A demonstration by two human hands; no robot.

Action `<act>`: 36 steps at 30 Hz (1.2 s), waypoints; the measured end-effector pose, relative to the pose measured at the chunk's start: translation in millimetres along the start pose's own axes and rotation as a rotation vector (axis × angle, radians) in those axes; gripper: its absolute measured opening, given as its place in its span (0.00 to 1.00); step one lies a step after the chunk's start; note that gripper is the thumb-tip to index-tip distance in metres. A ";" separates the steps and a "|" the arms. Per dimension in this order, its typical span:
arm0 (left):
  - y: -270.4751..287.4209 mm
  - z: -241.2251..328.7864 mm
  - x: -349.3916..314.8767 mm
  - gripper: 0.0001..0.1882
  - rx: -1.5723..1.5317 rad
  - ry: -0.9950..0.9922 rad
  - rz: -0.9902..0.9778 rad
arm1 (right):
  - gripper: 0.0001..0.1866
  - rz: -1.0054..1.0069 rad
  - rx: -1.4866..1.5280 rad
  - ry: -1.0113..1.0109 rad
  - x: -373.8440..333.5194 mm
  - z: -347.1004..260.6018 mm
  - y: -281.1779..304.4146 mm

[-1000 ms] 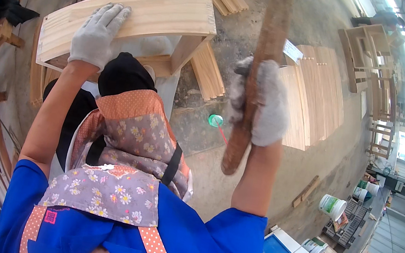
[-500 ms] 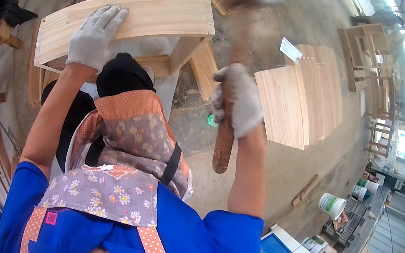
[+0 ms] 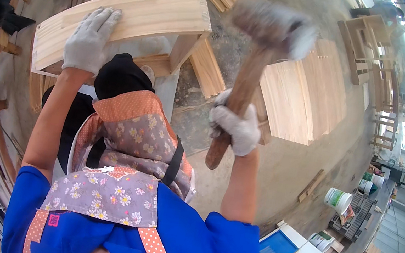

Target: The person sits on the floor and uses a wooden mallet to tap and secure joints on a light-colored wooden frame. They repeatedly adjust the position of the frame and strike different sections to ensure the pieces fit tightly together.

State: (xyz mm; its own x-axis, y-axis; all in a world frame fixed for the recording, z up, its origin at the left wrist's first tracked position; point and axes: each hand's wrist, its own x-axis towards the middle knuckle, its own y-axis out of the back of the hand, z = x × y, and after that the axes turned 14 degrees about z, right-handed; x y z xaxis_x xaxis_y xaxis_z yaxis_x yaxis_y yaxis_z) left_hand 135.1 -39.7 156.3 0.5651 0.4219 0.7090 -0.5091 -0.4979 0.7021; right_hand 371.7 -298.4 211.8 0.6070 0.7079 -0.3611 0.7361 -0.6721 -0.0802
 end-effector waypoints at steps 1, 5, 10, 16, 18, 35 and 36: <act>0.1 0.4 0.8 0.31 -0.003 0.002 -0.001 | 0.11 0.001 -0.031 -0.063 -0.6 17.6 5.7; -1.4 2.4 0.2 0.31 -0.012 0.015 0.003 | 0.10 -0.004 -0.272 -0.508 -3.8 71.7 15.2; 0.6 4.1 2.9 0.32 -0.020 0.015 0.007 | 0.12 -0.029 -0.516 -0.621 18.2 94.9 -14.6; 3.0 3.9 -0.9 0.32 -0.003 0.018 0.010 | 0.12 -0.029 -0.327 -0.470 22.7 58.2 -23.8; 0.4 5.0 5.8 0.31 -0.010 0.030 0.024 | 0.12 -0.003 -0.377 -0.409 18.2 66.0 -27.1; 5.3 16.7 7.5 0.33 0.001 0.106 -0.110 | 0.13 -0.118 -0.383 -0.466 -22.5 -8.6 11.0; 4.7 23.3 12.0 0.34 0.045 0.093 -0.119 | 0.15 -0.096 -0.364 -0.412 -26.2 -25.0 10.8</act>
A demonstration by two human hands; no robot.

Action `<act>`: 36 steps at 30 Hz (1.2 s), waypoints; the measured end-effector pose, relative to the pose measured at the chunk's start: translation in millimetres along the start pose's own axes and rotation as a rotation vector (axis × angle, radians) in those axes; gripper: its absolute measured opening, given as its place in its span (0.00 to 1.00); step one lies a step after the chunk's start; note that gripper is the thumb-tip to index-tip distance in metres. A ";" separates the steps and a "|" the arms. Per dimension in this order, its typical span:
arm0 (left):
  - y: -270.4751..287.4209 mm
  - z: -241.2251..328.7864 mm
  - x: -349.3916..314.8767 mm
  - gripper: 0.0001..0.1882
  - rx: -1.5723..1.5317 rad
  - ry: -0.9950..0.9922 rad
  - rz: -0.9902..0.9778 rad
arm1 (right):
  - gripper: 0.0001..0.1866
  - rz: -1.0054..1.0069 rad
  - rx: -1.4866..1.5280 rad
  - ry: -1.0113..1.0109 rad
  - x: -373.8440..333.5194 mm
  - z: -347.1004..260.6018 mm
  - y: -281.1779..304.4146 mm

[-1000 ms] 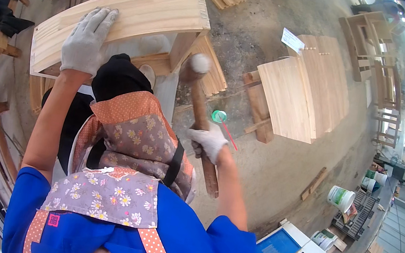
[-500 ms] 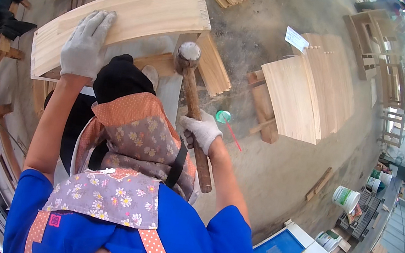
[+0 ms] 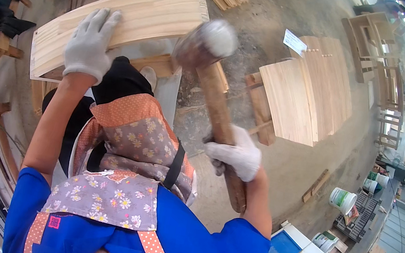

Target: The person sits on the floor and uses a wooden mallet to tap and secure joints on a light-colored wooden frame. They repeatedly adjust the position of the frame and strike different sections to ensure the pieces fit tightly together.

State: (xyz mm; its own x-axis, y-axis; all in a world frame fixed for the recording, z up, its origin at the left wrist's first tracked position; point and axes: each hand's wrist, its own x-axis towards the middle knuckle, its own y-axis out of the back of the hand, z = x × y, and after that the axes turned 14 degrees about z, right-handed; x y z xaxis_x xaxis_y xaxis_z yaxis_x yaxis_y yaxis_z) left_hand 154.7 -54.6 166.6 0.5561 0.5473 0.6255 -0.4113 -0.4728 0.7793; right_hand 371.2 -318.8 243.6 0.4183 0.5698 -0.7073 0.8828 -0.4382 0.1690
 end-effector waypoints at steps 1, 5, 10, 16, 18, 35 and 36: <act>-2.5 10.1 5.3 0.35 0.043 -0.009 -0.012 | 0.16 0.026 0.021 0.046 -5.8 -7.4 3.6; -21.9 56.4 31.2 0.35 0.022 -0.100 0.081 | 0.20 0.284 0.170 0.437 -5.6 -35.0 -12.9; -50.6 63.6 38.3 0.24 0.075 -0.109 0.126 | 0.22 0.493 0.072 0.458 5.9 -67.3 -1.5; -51.1 67.2 38.8 0.23 0.062 -0.135 0.199 | 0.20 0.448 -0.223 0.377 43.8 -56.0 -3.5; -50.3 68.1 34.3 0.23 0.035 -0.137 0.192 | 0.21 0.539 -0.480 0.457 62.0 -59.2 -12.4; -51.1 55.4 34.6 0.25 -0.026 -0.129 0.130 | 0.20 0.544 -0.059 0.504 36.0 -70.1 -21.0; -49.9 56.9 35.8 0.25 -0.031 -0.124 0.125 | 0.21 0.576 -0.172 0.693 50.1 -53.7 -21.0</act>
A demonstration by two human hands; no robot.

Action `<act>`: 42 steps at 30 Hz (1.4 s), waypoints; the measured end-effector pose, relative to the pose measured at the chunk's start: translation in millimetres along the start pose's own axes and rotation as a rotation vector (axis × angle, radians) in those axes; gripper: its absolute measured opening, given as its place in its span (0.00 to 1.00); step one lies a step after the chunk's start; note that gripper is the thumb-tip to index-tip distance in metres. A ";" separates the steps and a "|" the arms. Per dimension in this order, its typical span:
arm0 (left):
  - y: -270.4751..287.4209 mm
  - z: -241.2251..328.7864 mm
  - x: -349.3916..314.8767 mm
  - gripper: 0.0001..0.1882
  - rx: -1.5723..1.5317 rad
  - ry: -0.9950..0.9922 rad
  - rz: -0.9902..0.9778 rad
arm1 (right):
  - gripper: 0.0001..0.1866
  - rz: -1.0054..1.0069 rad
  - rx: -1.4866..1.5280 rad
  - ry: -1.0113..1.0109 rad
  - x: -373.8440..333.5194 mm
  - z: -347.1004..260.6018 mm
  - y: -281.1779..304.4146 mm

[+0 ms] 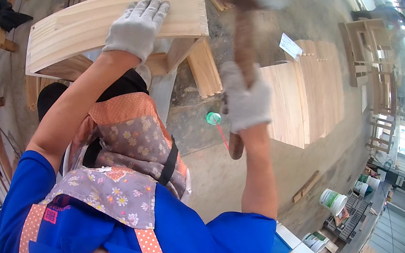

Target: The person sits on the floor and uses a wooden mallet to tap and secure joints on a light-colored wooden frame. They repeatedly adjust the position of the frame and strike different sections to ensure the pieces fit tightly together.

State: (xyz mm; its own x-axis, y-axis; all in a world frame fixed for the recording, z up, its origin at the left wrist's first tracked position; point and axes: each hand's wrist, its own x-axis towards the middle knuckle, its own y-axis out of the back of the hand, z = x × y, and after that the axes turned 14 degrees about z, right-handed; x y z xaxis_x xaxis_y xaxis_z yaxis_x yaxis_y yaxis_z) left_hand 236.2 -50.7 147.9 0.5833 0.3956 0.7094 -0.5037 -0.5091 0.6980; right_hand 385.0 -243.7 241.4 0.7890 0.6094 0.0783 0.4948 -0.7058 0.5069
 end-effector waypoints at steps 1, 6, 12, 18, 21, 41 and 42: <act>1.6 2.8 2.2 0.25 -0.009 0.000 -0.004 | 0.22 -0.055 -0.340 0.011 7.5 20.0 -3.5; 2.3 -4.9 -3.7 0.25 -0.006 -0.009 -0.011 | 0.21 -0.119 -0.055 -0.263 29.7 -24.4 -4.7; 1.7 5.1 -0.4 0.25 -0.023 -0.004 -0.006 | 0.22 -0.133 -0.304 -0.023 33.1 19.2 -17.4; 4.7 -3.7 -1.4 0.26 0.034 0.017 -0.071 | 0.24 -0.093 -0.084 -0.192 27.2 -25.6 -9.0; 5.8 4.5 2.6 0.26 0.005 0.008 -0.041 | 0.24 -0.079 -0.164 -0.018 39.4 14.2 -18.6; 0.8 1.3 -0.9 0.25 -0.019 -0.018 0.001 | 0.26 -0.074 -0.274 0.047 36.5 4.2 -21.7; 2.0 4.9 -1.6 0.25 -0.051 -0.002 -0.003 | 0.25 -0.093 -0.350 0.063 53.6 8.6 -25.3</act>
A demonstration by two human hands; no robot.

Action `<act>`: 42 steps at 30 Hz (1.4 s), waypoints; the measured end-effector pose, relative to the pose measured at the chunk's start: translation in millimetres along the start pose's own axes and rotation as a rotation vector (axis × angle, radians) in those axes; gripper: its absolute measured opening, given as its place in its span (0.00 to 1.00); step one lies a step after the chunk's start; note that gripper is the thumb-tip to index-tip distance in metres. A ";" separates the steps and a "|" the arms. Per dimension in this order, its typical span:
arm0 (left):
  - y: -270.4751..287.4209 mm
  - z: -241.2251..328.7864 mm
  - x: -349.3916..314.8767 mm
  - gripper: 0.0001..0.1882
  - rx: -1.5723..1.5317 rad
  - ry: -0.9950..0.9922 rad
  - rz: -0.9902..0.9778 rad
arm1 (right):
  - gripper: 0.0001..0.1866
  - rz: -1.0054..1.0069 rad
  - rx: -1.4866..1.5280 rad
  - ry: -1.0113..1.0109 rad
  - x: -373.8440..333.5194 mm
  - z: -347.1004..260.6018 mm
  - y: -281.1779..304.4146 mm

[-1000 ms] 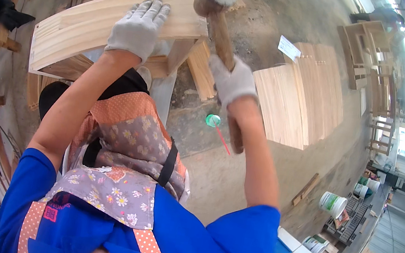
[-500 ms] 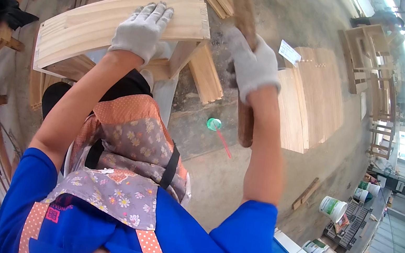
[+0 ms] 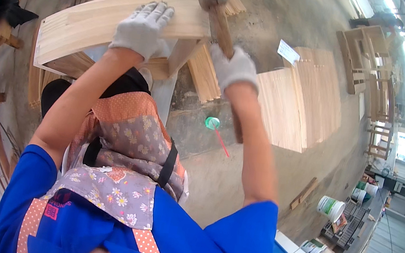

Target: The person sits on the floor and uses a wooden mallet to tap and secure joints on a light-colored wooden frame. They repeatedly adjust the position of the frame and strike different sections to ensure the pieces fit tightly together.

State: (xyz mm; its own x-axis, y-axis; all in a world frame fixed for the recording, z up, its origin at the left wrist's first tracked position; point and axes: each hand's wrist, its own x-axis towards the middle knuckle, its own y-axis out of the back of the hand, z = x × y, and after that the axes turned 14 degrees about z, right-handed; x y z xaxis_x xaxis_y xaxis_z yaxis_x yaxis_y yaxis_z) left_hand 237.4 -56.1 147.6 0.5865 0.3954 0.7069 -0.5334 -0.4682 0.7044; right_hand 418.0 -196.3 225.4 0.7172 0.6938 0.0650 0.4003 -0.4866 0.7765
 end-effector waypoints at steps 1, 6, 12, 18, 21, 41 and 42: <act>-1.0 -1.4 -0.8 0.25 -0.020 0.018 -0.002 | 0.25 -0.023 -0.069 0.024 11.1 2.6 -4.4; -1.0 -14.8 -4.4 0.26 0.038 0.023 -0.014 | 0.24 -0.024 0.261 -0.238 -17.1 -36.5 18.8; 1.3 -13.1 -2.1 0.25 -0.035 0.056 -0.001 | 0.23 -0.080 0.182 -0.172 21.2 -22.1 -6.5; -4.1 -12.2 -4.4 0.28 0.045 0.012 -0.003 | 0.24 0.044 0.292 -0.214 -17.3 -31.6 13.6; 0.7 -3.6 -2.9 0.28 -0.032 0.021 -0.009 | 0.24 -0.107 0.211 -0.200 -12.1 3.9 -3.7; 2.6 -11.1 -4.3 0.31 -0.092 0.057 0.026 | 0.24 -0.060 0.251 -0.147 -43.8 4.0 -13.2; 2.9 -9.2 -4.4 0.31 -0.101 0.050 0.018 | 0.25 -0.087 0.221 -0.226 -44.7 8.7 -1.9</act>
State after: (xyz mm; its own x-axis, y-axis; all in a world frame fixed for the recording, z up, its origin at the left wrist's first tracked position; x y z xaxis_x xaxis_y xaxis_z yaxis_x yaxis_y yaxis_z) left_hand 227.6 -51.9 147.1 0.5467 0.4274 0.7200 -0.6037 -0.3947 0.6927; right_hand 390.1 -231.0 215.5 0.7732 0.6148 -0.1555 0.5622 -0.5510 0.6168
